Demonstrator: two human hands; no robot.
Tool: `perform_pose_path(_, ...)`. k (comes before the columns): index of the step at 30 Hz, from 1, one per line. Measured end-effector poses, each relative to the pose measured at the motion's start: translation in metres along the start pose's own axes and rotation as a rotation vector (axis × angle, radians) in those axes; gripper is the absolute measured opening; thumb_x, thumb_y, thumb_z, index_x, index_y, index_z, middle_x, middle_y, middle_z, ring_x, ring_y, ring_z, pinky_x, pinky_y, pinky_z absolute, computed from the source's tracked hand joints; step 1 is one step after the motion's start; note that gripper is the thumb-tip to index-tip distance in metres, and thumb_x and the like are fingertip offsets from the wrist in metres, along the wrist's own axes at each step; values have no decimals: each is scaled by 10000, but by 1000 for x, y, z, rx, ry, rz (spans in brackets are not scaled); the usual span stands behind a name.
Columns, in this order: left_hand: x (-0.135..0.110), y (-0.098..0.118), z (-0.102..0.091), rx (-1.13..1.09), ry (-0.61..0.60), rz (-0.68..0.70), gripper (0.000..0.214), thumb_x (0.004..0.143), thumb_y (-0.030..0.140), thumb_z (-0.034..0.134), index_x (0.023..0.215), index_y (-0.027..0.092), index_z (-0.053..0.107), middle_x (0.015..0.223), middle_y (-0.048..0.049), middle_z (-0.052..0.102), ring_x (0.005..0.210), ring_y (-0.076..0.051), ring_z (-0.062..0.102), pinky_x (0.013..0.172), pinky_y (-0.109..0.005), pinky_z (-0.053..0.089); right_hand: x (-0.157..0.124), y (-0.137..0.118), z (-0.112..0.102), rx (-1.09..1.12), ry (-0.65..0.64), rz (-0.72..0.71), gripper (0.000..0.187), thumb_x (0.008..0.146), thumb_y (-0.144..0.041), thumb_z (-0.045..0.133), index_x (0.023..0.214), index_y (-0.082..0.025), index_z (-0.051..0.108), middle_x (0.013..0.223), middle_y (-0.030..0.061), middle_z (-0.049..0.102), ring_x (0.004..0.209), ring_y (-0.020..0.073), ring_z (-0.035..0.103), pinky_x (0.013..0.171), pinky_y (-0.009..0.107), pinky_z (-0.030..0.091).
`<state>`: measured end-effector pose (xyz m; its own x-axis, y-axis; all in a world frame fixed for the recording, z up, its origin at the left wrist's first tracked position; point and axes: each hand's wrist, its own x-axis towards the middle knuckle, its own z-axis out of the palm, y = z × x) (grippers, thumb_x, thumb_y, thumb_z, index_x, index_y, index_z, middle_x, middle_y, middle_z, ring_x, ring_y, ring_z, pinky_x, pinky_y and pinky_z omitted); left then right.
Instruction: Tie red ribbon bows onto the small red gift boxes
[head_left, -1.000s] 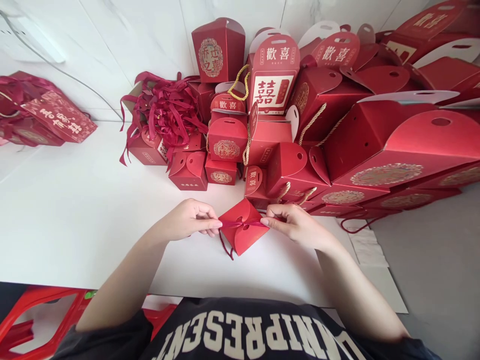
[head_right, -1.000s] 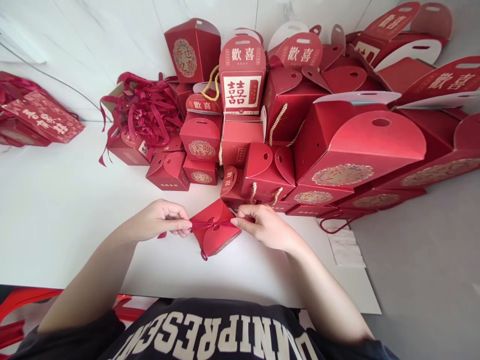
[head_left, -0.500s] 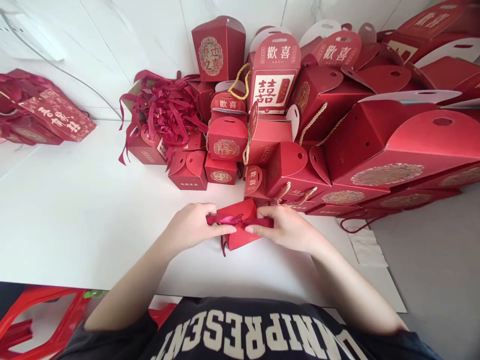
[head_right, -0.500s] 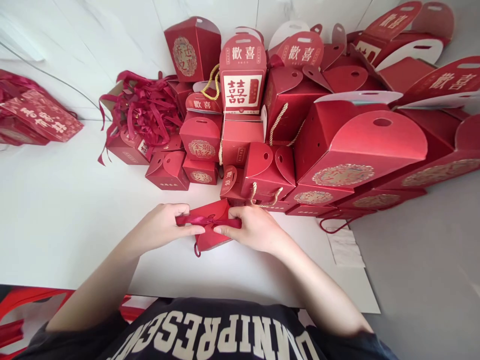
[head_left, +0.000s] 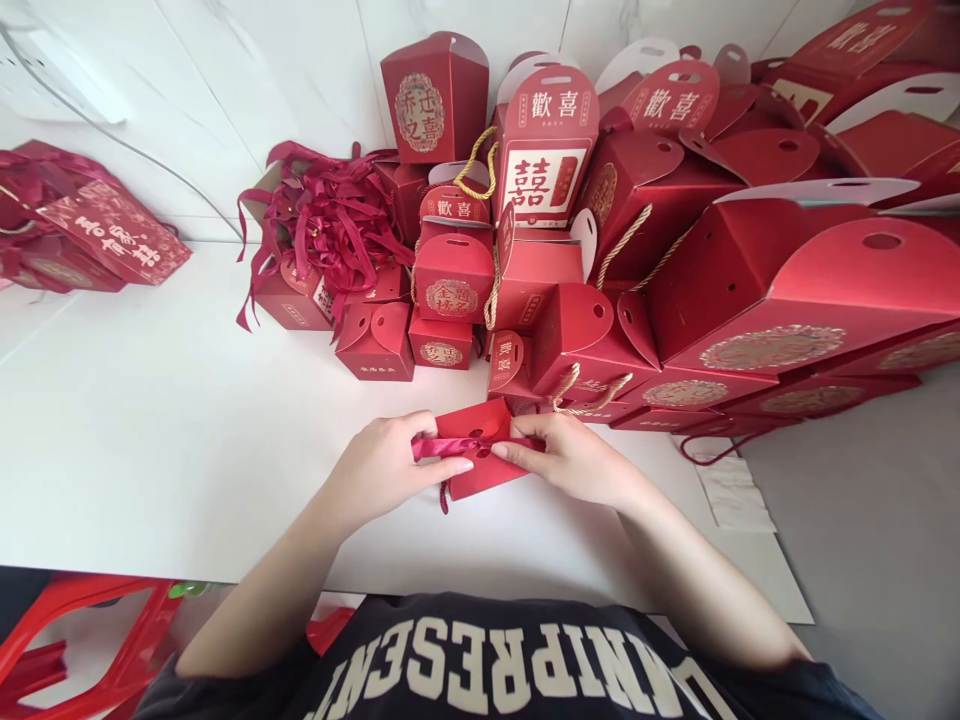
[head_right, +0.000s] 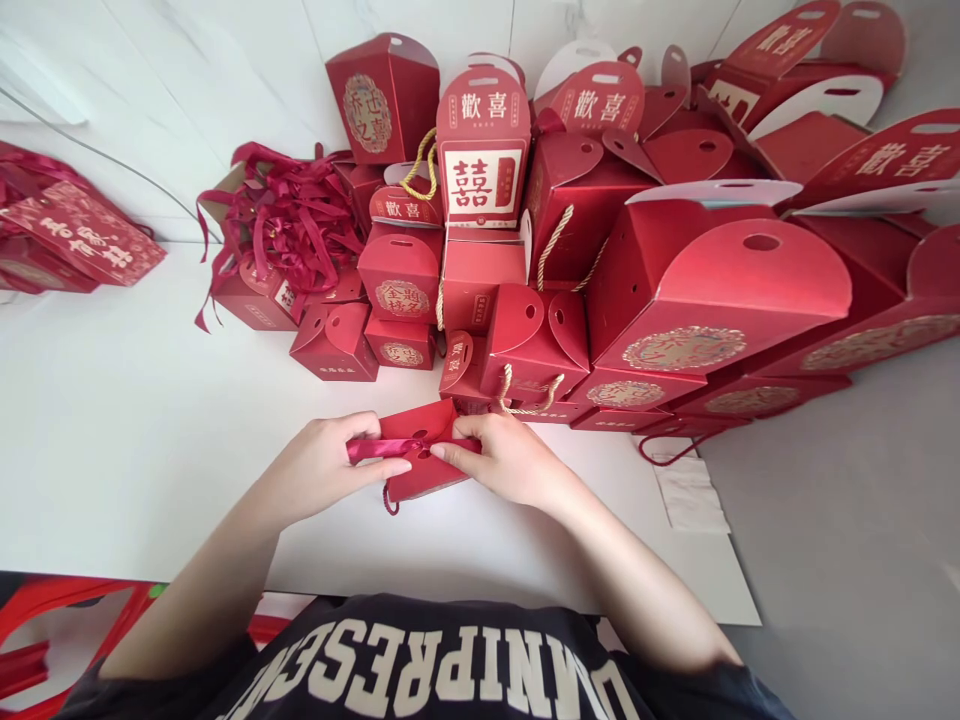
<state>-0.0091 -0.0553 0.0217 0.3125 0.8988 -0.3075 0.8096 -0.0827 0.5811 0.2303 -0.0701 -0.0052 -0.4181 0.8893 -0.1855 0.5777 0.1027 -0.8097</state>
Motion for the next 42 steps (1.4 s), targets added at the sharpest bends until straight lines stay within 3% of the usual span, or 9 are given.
perform_pose_path(3,-2,-4,-2,-220,-150,48,431,822,584,606,691,183,519,612,46,427,527,-92,384,486,-225,282,0,5,-2,139,-14,-33,430,971,-496,471,668,-193,433,632,-52,413,579,95,367,541,229,289)
perform_pose_path(6,-3,-9,-2,-323,-188,47,452,893,561,524,668,168,542,600,39,396,502,-81,357,452,-222,279,1,8,-2,176,5,-33,439,976,-507,459,672,-193,424,630,-55,405,574,93,360,546,226,297)
perform_pose_path(11,-6,-13,7,-360,-109,-12,376,815,531,656,736,186,532,623,50,480,458,-64,378,416,-203,313,0,7,0,146,69,-24,350,956,-453,523,723,-196,472,637,-61,418,579,92,376,560,220,306)
perform_pose_path(14,-7,-13,15,-345,22,19,371,734,478,753,901,223,540,803,42,605,489,-65,452,454,-201,405,-3,4,0,39,142,-62,150,908,-329,608,1004,-231,548,663,-77,421,582,95,394,580,213,321)
perform_pose_path(18,-7,-10,19,-364,41,73,348,775,410,715,1053,269,560,1018,10,652,700,-118,614,586,-211,510,-4,-2,-5,-106,18,-174,225,928,-250,548,1152,-272,556,657,-76,465,553,101,422,584,217,336)
perform_pose_path(24,-4,-6,14,-248,31,65,437,757,403,727,1150,306,564,857,35,657,741,-141,642,593,-202,477,8,-16,-18,-315,-142,-228,251,905,-198,522,1147,-247,568,666,-41,574,557,120,475,603,237,329)
perform_pose_path(29,-5,-8,16,-195,55,61,390,740,423,734,1053,269,560,825,35,647,660,-126,574,569,-209,436,15,-17,-21,-366,-168,-246,152,900,-215,543,1045,-235,584,655,-36,551,572,120,472,581,232,301)
perform_pose_path(34,-6,-13,13,-288,-8,37,347,761,497,712,888,212,562,653,65,515,509,-74,369,494,-202,319,7,-10,-21,-190,-102,-250,138,957,-255,516,1084,-242,571,643,-55,557,544,111,478,606,232,351)
perform_pose_path(42,0,-19,1,-518,-217,68,390,883,469,583,651,157,558,603,19,511,580,-100,473,544,-211,388,-11,1,-21,27,109,-177,116,981,-303,499,1043,-229,563,731,-29,598,615,110,506,588,213,367)
